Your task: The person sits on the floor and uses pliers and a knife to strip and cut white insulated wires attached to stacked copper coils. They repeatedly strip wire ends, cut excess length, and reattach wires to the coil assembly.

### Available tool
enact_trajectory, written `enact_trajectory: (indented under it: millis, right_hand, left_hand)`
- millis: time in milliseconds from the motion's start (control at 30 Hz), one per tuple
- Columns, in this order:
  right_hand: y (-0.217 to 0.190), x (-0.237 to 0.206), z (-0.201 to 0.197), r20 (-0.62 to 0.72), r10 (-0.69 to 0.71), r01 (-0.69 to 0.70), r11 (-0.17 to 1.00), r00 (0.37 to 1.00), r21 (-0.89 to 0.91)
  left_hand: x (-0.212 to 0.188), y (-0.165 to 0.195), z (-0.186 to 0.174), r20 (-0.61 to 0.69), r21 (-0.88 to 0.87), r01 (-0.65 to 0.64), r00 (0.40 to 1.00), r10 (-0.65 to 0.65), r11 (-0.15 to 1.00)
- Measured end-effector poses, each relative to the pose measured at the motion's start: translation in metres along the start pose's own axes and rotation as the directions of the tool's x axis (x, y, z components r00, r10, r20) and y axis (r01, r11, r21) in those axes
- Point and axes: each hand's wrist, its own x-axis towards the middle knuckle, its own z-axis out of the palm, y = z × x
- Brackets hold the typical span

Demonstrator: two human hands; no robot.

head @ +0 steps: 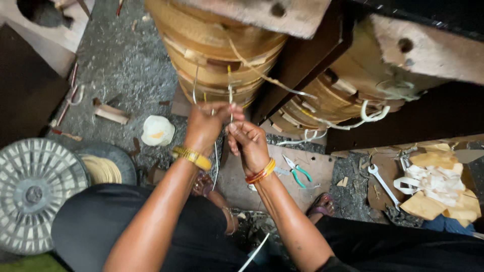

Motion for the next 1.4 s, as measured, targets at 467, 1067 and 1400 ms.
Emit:
enact_trajectory:
  millis: [467,1067,1400]
  right_hand:
    - [0.024,-0.029,-0.011,0.158,-0.136,0.166,0.967,0.978,-0.194]
    - [0.057,-0.067,-0.054,-0.034,0.177,-0.18,0.957,0.984,-0.227]
    - [0.052,-0.081,-0.046,0.22,0.4,-0.346,0.905,0.89,-0.246]
  left_hand:
    - [-0.101,-0.009,0.018,-0.123,0.521,-0.294,0.903,0.411,0.802]
    - [-0.046,-0.029,-0.041,-0.024,0.37,-0.005,1.0,0.015,0.929]
    - [-0.044,-0.064,-0.038,0.035,0.216,0.091,0.994,-0.101,0.972]
